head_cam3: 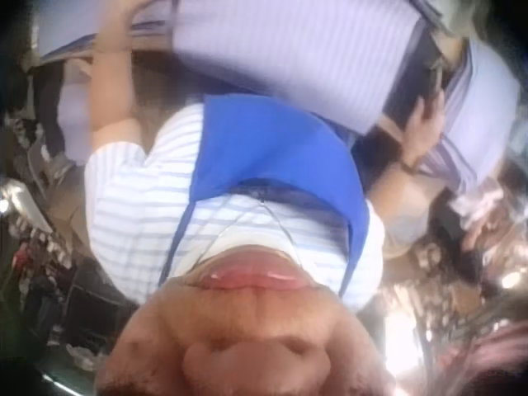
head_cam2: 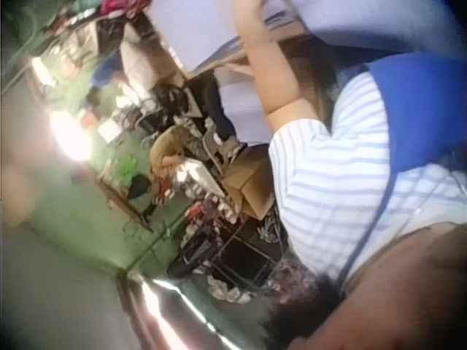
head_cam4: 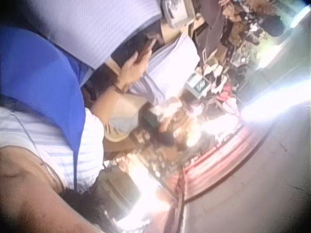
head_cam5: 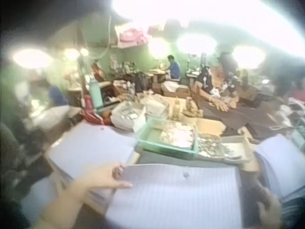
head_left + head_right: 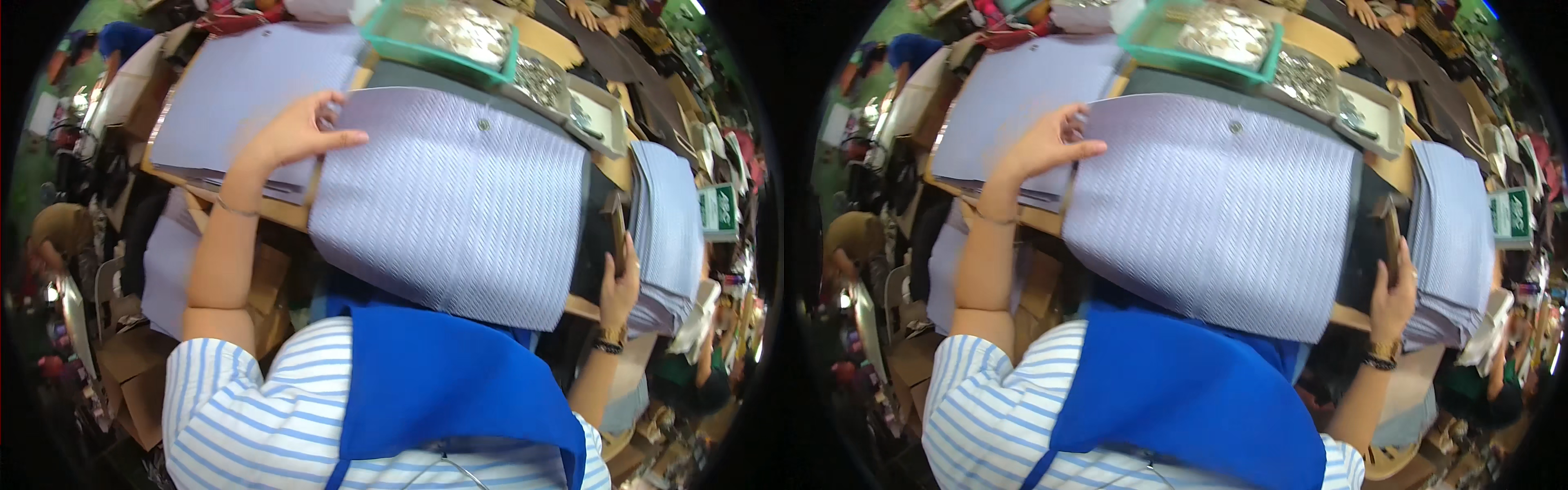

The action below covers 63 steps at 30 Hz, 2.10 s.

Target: The person attaches metal snaps to leather components by positioning each piece over a workbench, inserting a metal fastener, and striking it with a hammer to secure it.

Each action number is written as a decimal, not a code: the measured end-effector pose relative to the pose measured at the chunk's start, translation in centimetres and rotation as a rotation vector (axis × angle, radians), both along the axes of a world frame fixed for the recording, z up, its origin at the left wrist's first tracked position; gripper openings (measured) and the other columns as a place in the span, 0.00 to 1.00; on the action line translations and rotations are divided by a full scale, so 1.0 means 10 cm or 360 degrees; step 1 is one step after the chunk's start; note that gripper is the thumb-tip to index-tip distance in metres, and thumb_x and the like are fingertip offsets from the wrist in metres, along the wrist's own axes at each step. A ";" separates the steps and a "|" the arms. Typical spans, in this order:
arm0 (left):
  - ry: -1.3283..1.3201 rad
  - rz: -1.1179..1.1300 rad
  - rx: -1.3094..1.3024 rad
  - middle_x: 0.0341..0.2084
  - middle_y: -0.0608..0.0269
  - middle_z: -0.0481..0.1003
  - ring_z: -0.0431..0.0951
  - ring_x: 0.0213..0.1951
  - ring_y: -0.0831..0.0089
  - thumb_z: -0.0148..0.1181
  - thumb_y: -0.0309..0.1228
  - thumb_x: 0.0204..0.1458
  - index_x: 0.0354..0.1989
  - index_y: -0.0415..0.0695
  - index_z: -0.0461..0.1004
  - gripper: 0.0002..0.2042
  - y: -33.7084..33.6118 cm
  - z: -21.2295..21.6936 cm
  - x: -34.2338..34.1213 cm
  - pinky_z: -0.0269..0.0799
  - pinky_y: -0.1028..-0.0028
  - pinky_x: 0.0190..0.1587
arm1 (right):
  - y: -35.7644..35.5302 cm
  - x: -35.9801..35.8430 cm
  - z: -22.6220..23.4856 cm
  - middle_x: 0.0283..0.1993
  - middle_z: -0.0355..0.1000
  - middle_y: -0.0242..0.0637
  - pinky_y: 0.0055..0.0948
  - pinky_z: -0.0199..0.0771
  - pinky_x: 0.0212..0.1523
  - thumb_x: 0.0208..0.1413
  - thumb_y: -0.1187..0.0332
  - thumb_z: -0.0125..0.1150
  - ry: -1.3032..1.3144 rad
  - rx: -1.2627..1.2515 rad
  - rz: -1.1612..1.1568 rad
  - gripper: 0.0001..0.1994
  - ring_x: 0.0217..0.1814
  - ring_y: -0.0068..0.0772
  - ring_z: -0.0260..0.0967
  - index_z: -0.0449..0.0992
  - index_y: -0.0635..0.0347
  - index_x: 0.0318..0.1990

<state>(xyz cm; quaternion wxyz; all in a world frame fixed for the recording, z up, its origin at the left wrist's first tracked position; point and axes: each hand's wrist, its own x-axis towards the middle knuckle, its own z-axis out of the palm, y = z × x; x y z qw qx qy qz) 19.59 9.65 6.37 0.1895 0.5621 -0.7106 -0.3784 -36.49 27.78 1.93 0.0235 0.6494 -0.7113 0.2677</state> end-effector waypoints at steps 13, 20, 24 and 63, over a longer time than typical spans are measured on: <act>-0.0145 0.0763 -0.0186 0.51 0.52 0.80 0.79 0.49 0.64 0.66 0.51 0.59 0.61 0.35 0.75 0.32 -0.19 0.57 0.51 0.74 0.64 0.55 | -0.46 -0.62 0.47 0.57 0.78 0.48 0.44 0.75 0.56 0.66 0.64 0.65 0.0526 -0.0261 0.0027 0.19 0.58 0.55 0.76 0.77 0.60 0.61; -0.1425 0.1330 -0.0873 0.75 0.37 0.56 0.56 0.76 0.46 0.65 0.69 0.49 0.77 0.48 0.59 0.52 -0.97 0.13 2.84 0.52 0.50 0.74 | -0.38 -2.20 -0.03 0.77 0.56 0.62 0.46 0.52 0.77 0.70 0.50 0.56 0.0573 0.0277 -0.0553 0.32 0.80 0.61 0.52 0.65 0.58 0.74; -0.1127 0.0990 0.0123 0.79 0.36 0.40 0.38 0.80 0.38 0.56 0.82 0.40 0.81 0.54 0.48 0.63 -0.90 -0.88 2.15 0.35 0.29 0.73 | -0.18 -2.23 0.01 0.77 0.58 0.60 0.45 0.53 0.77 0.70 0.49 0.56 0.0625 0.0238 -0.0594 0.32 0.80 0.59 0.54 0.64 0.56 0.75; 0.0121 0.0491 0.0020 0.66 0.47 0.69 0.69 0.66 0.62 0.65 0.33 0.63 0.71 0.32 0.60 0.32 0.45 -0.59 -0.11 0.64 0.63 0.69 | -3.37 1.04 0.04 0.46 0.85 0.38 0.44 0.81 0.55 0.53 0.56 0.70 0.0208 0.0527 0.0313 0.13 0.50 0.42 0.82 0.88 0.43 0.45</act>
